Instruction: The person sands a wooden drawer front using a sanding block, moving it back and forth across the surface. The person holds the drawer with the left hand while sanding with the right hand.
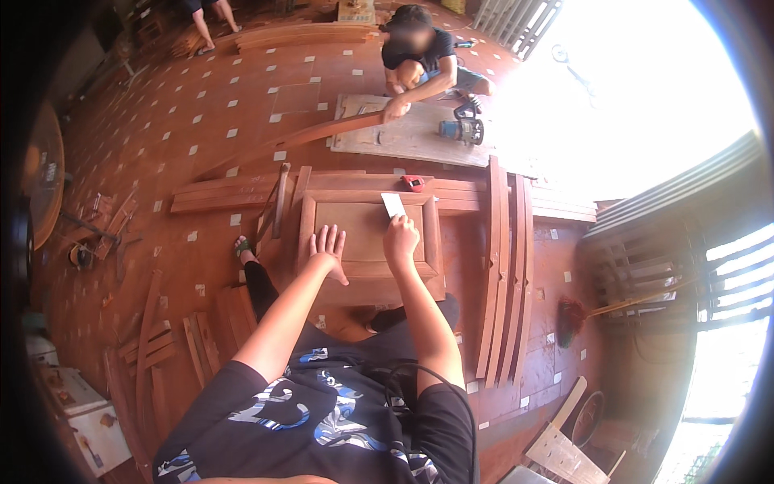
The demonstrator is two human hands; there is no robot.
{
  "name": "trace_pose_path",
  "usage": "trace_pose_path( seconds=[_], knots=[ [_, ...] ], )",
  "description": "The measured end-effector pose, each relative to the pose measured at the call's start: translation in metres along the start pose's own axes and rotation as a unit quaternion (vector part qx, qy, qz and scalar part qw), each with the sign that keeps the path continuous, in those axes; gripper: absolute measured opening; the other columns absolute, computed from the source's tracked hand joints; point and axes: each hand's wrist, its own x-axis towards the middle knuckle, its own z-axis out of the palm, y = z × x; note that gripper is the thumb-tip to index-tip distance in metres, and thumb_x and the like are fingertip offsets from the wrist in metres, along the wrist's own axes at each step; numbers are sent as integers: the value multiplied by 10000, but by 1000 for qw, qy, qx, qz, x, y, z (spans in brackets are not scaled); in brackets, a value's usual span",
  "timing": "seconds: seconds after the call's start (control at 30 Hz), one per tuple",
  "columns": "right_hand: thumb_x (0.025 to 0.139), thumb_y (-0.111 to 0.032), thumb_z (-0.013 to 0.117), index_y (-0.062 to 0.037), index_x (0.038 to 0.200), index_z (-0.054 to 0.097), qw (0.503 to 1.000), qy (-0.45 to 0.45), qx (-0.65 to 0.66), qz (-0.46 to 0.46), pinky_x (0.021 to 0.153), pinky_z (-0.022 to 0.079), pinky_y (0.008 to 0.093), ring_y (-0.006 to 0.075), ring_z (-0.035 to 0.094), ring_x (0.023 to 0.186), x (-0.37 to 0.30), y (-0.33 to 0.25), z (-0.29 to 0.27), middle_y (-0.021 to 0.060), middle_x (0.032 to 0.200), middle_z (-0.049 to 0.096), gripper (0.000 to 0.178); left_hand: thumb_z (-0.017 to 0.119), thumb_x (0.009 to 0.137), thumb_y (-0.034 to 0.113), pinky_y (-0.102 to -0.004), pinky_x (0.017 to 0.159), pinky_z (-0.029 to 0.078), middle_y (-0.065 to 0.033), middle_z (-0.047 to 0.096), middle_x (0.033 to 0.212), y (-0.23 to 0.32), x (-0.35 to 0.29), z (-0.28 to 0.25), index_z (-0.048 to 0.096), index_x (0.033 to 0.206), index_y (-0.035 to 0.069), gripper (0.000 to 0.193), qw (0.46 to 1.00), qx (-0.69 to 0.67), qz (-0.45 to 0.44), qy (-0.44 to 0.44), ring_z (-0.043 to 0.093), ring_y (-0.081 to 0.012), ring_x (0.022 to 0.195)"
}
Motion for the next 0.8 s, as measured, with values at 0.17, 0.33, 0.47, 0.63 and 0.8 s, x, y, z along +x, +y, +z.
trace_pose_path(
  seconds=[0.17, 0.33, 0.47, 0.63, 0.8],
  knots=[
    [822, -137, 564, -22, 963, 640, 991, -117, 54, -27, 668, 566, 365, 258, 684, 846, -10, -59, -16, 123, 899, 671, 198, 783, 611, 662, -576, 1153, -92, -117, -202, 1611, -2, 4, 5, -143, 1546, 152, 1412, 1000, 2, -17, -7, -222, -339, 1467],
    [818, -190, 606, -23, 887, 626, 966, -131, 142, -171, 679, 566, 390, 294, 692, 790, -24, -103, -29, 142, 848, 674, 182, 769, 567, 717, -590, 1156, -80, -145, -236, 1594, -6, 17, 2, -181, 1528, 108, 1482, 996, 43, -8, -74, -264, -353, 1447],
    [818, -170, 590, -40, 796, 651, 946, -154, 261, -114, 695, 554, 426, 350, 670, 772, -19, -90, -33, 168, 804, 658, 145, 777, 580, 692, -598, 1156, -70, -143, -241, 1593, -7, 14, 3, -176, 1530, 106, 1467, 998, 26, -3, -52, -260, -354, 1449],
    [802, -242, 619, -82, 856, 725, 913, -215, 347, 1, 716, 547, 465, 406, 663, 768, 0, -63, -30, 228, 764, 662, 199, 789, 605, 646, -572, 1160, -69, -128, -180, 1615, -3, 6, 2, -128, 1548, 135, 1411, 1000, 6, -11, -10, -202, -344, 1473],
    [804, -207, 622, -86, 858, 739, 921, -162, 331, 128, 718, 548, 443, 379, 673, 761, 18, -16, -27, 193, 766, 681, 176, 792, 620, 616, -576, 1155, -80, -159, -241, 1591, -5, 2, 6, -195, 1524, 103, 1434, 1000, -8, 5, 8, -246, -361, 1454]
  ],
)
